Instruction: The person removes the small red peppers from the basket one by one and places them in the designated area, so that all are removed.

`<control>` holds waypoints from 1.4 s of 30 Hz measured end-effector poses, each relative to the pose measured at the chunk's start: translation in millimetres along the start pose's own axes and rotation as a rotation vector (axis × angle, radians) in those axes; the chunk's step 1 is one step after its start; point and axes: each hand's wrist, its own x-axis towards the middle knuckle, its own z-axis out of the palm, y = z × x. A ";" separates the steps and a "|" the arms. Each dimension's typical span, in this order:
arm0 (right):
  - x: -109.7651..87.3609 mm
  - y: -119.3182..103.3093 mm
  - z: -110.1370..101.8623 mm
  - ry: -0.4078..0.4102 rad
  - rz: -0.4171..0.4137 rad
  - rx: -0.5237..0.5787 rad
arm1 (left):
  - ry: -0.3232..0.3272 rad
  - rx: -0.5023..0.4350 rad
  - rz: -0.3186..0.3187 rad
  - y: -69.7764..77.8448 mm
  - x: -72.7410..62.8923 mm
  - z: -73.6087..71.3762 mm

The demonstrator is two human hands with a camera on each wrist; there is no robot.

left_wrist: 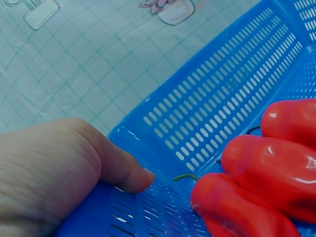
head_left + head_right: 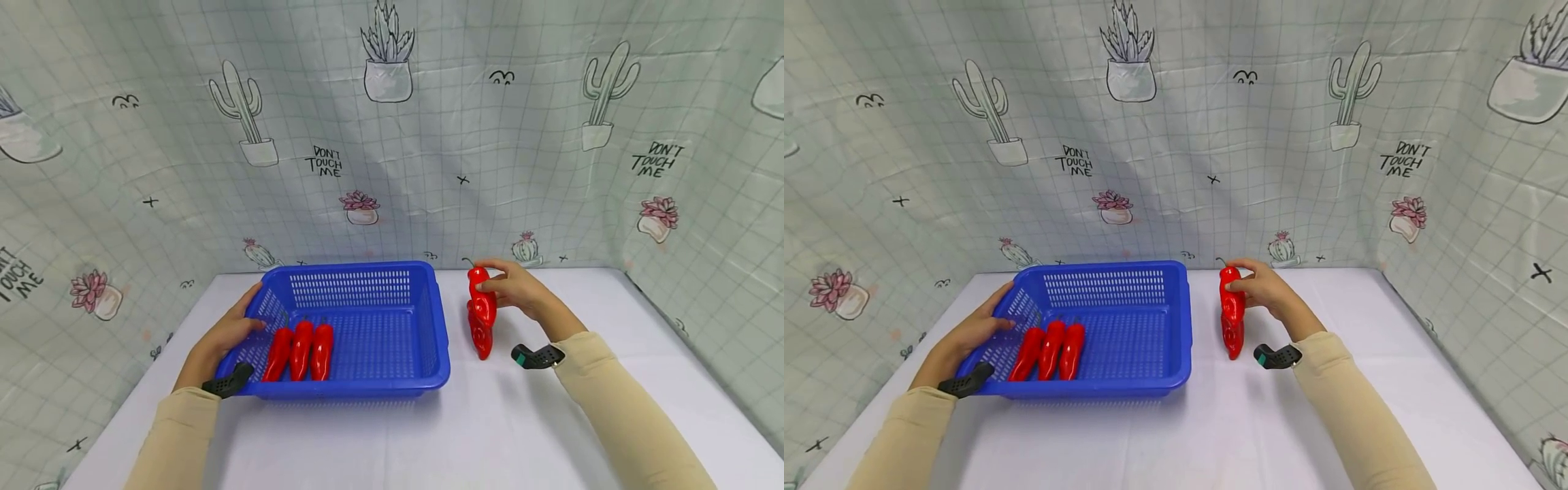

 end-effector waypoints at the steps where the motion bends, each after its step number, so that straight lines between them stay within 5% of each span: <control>1: -1.1 2.6 -0.7 0.006 0.006 -0.003 | 0.000 -0.001 -0.001 -0.8 -0.4 0.3; 26: -1.6 58.5 -17.9 0.078 0.110 -0.037 | 0.012 -0.006 -0.002 -2.8 -0.1 1.9; 42: -3.5 62.2 -7.3 0.171 0.165 -0.202 | 0.006 -0.007 0.021 -3.6 1.3 0.2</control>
